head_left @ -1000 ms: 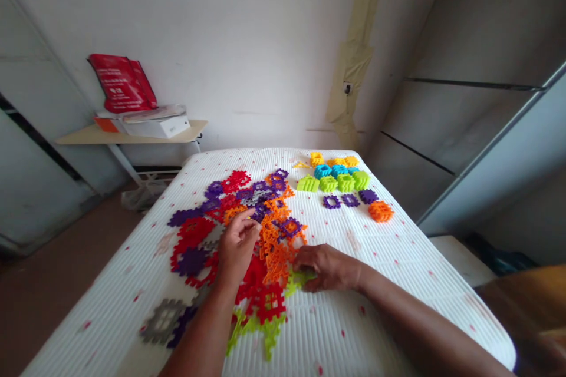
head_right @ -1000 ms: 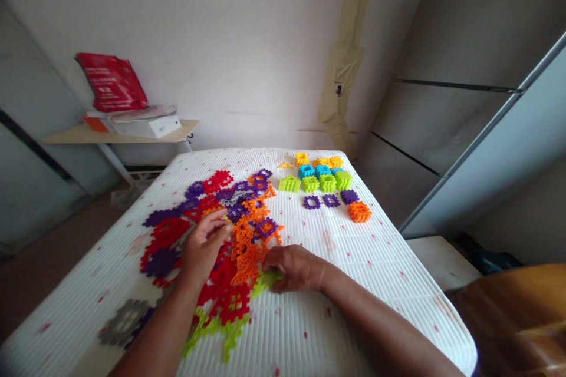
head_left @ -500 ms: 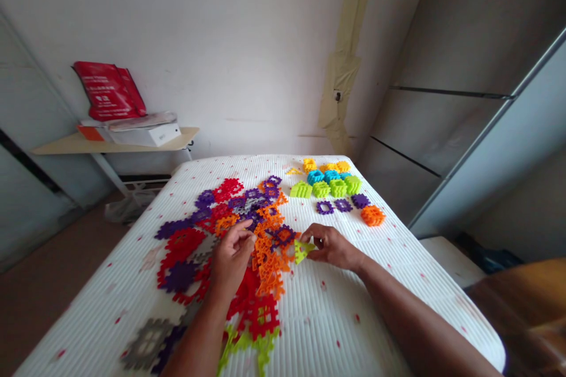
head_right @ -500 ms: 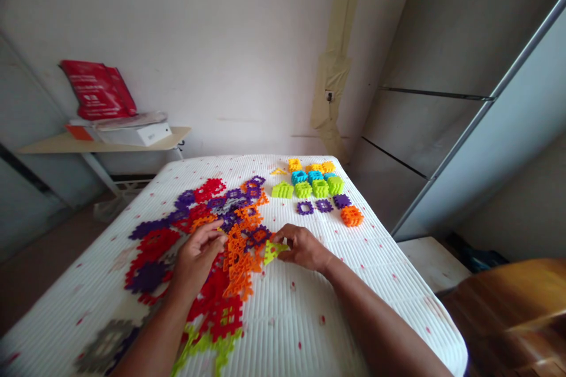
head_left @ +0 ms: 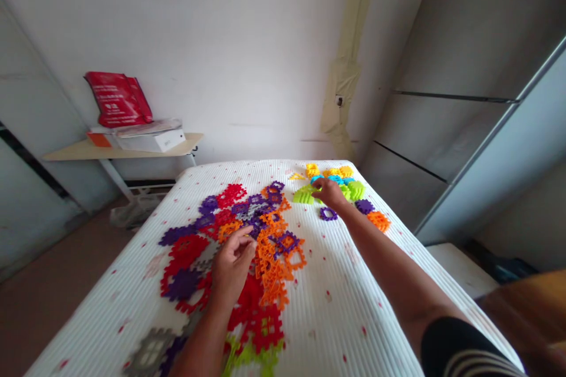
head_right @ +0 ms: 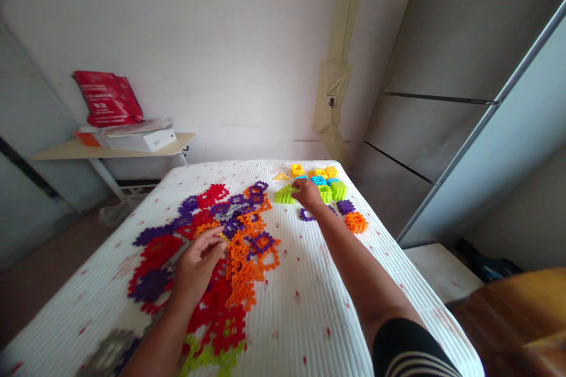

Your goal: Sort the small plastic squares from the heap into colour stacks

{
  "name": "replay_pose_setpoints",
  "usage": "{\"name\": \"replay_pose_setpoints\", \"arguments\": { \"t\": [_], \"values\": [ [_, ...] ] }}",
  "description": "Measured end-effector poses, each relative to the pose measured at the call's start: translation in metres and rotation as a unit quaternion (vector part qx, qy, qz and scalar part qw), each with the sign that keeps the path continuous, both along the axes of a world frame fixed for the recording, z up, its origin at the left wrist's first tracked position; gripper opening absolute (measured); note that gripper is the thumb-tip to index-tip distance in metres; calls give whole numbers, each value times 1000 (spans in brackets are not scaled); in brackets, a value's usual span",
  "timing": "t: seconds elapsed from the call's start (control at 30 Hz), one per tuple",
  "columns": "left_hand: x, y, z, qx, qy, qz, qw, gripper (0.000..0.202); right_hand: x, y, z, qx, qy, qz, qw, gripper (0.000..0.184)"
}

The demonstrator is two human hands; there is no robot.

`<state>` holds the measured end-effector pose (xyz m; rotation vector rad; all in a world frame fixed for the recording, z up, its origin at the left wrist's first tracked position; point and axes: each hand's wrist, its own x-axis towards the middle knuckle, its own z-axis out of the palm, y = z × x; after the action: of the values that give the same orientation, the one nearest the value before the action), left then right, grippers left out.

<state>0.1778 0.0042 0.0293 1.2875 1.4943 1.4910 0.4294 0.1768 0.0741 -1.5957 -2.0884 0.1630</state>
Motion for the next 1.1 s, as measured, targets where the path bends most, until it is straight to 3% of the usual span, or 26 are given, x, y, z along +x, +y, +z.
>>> {"name": "replay_pose_setpoints", "arguments": {
  "t": [0.37,0.9,1.1],
  "values": [
    [-1,-3,-3,9,0,-10,1000,39,-11,30,-14,-36,-44,-22,998,26],
    [-2,-1,-3,16,7,-6,1000,37,-16,33,-16,-35,-77,-29,996,25],
    [-2,-1,-1,23,1,-3,1000,37,-17,23,-7,-5,-70,-19,997,27]
  ]
}}
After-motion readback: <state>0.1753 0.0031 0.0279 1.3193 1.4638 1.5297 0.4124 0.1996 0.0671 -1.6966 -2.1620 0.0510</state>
